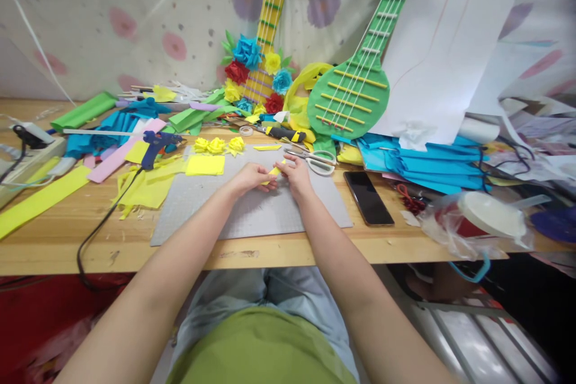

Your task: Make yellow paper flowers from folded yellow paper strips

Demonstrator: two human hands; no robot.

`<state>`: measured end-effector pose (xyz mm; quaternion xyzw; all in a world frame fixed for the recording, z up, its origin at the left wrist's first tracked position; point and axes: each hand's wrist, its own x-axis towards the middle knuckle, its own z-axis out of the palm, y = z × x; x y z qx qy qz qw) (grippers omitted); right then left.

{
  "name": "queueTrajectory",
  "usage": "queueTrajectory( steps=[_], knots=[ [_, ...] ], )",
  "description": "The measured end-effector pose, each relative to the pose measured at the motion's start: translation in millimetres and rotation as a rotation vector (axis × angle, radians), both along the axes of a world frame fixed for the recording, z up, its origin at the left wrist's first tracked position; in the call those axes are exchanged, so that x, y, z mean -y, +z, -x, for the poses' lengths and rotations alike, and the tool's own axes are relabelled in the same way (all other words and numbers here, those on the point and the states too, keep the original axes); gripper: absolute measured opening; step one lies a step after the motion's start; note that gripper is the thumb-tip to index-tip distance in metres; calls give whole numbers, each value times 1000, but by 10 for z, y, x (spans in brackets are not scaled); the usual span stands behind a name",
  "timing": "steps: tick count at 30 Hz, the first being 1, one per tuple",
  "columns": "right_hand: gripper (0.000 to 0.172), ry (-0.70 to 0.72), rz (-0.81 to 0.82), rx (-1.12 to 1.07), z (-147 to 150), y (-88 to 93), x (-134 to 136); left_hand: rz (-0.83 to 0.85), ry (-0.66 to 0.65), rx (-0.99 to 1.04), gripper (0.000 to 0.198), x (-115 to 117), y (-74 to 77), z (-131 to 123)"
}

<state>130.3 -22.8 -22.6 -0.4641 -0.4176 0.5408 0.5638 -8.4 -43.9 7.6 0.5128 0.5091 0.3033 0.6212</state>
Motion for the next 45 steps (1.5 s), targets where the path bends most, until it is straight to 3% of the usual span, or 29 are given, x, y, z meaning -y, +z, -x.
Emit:
queueTrajectory(
  steps=[14,19,24,29,35,45],
  knots=[
    [25,-61,-71,69,-2,-24,-28,35,-6,-2,31,37,-24,4],
    [37,-89,-27,25,13,-2,-40,37,31,-6,31,18,-47,22],
    [52,41,-66,93,22,-20,-17,41,56,13,35,8,-81,37],
    [44,29,-131,146,21,-36,-5,5,20,-7,38,7,-33,31],
    [42,55,-156,133,33,-12,6,-108,87,-97,34,-29,20,-47],
    [43,-59,-187,123,24,-28,-13,-255,165,-334,37,-3,-139,-46]
  ],
)
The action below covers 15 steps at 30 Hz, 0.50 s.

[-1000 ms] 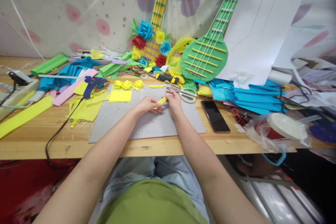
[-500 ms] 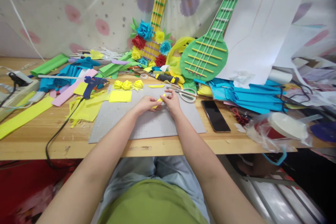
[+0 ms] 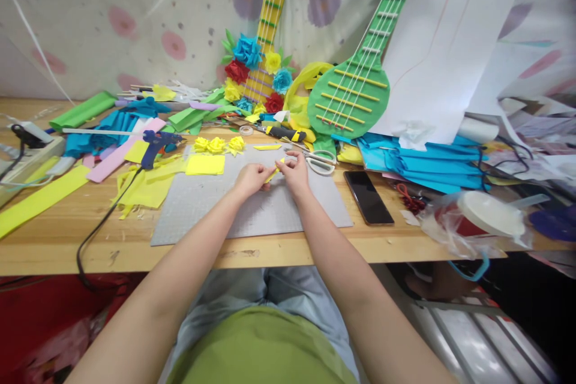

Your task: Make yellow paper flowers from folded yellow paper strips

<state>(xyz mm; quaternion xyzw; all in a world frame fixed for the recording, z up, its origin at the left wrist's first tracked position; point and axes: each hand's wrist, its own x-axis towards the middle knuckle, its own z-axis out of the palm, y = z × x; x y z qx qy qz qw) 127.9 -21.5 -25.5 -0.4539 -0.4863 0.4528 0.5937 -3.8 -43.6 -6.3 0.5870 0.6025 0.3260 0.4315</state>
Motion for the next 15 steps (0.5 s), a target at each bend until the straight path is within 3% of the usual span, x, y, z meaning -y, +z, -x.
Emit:
queueTrajectory(
  steps=[5,15],
  knots=[
    [43,-25,17,-31,-19,-47,-40,122,-59,208,28,61,23,38],
    [44,-27,29,-45,-19,-49,-45,191,-15,155,38,27,-13,138]
  ],
)
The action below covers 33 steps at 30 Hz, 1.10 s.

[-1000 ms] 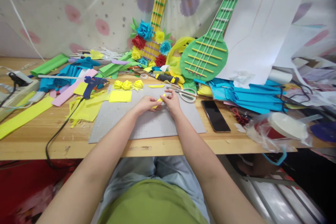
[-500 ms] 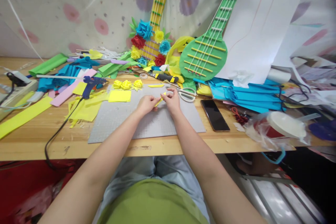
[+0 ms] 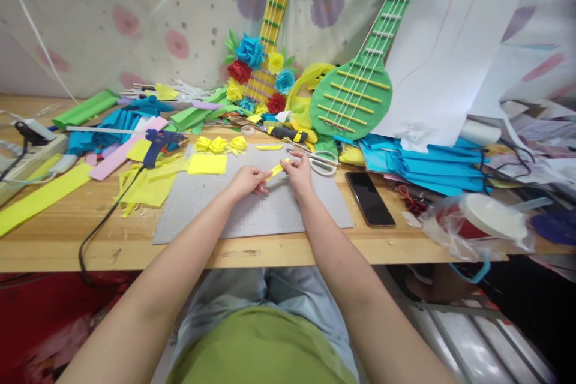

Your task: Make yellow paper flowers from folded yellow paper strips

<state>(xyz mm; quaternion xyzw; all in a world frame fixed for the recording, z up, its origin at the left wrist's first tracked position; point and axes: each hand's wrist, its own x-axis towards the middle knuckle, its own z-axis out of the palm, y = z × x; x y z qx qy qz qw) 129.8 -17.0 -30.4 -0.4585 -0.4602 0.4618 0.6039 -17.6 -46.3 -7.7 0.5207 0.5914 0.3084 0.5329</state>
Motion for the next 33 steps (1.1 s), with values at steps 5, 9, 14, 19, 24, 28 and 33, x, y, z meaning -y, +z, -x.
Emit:
queueTrajectory(
  steps=[5,9,14,19,24,28,33],
  knots=[
    [44,-13,19,-24,-17,-14,-16,44,-58,56,29,42,74,27],
    [44,-15,18,-32,-18,-10,-15,61,-106,40,26,81,151,30],
    [45,-21,22,-69,-34,2,-28,62,-94,1,37,81,123,50],
    [42,-79,53,-115,-92,-21,-85,12,36,21,46,31,94,132],
    [42,-34,37,-97,-74,-35,-79,-6,44,56,44,10,207,37],
    [41,-17,33,-84,-63,-20,-49,-3,-83,59,33,24,255,-125],
    [43,-13,37,-75,-68,-2,-35,77,-72,109,22,29,229,-142]
  ],
)
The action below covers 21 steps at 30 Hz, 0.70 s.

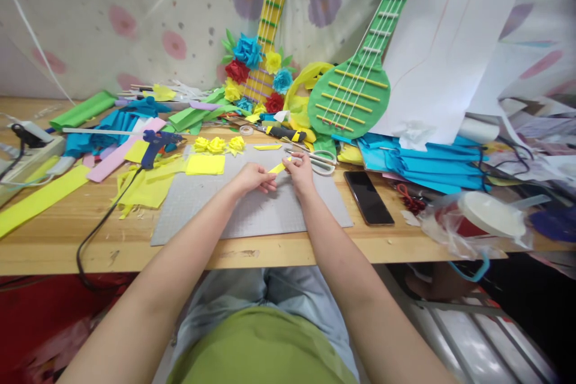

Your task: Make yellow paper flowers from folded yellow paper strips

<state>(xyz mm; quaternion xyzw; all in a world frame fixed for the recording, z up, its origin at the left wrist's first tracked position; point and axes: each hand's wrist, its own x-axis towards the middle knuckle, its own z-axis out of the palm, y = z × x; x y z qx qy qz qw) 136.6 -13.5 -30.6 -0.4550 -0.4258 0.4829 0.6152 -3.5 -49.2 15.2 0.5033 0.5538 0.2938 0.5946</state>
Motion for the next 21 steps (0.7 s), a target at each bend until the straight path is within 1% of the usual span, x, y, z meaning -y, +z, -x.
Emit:
queueTrajectory(
  steps=[3,6,10,15,18,21],
  knots=[
    [44,15,-3,15,14,-5,-3,50,-10,34,17,-4,-7,49],
    [44,22,-5,26,27,-3,-2,83,7,53,15,-11,-15,73],
    [45,29,8,17,36,21,9,97,21,54,16,-9,-35,80],
    [44,38,7,23,48,42,24,87,16,55,18,8,-32,117],
    [44,69,19,17,54,43,36,79,6,62,17,7,-33,145],
    [44,91,29,13,68,41,43,52,14,29,18,12,-31,158]
  ],
)
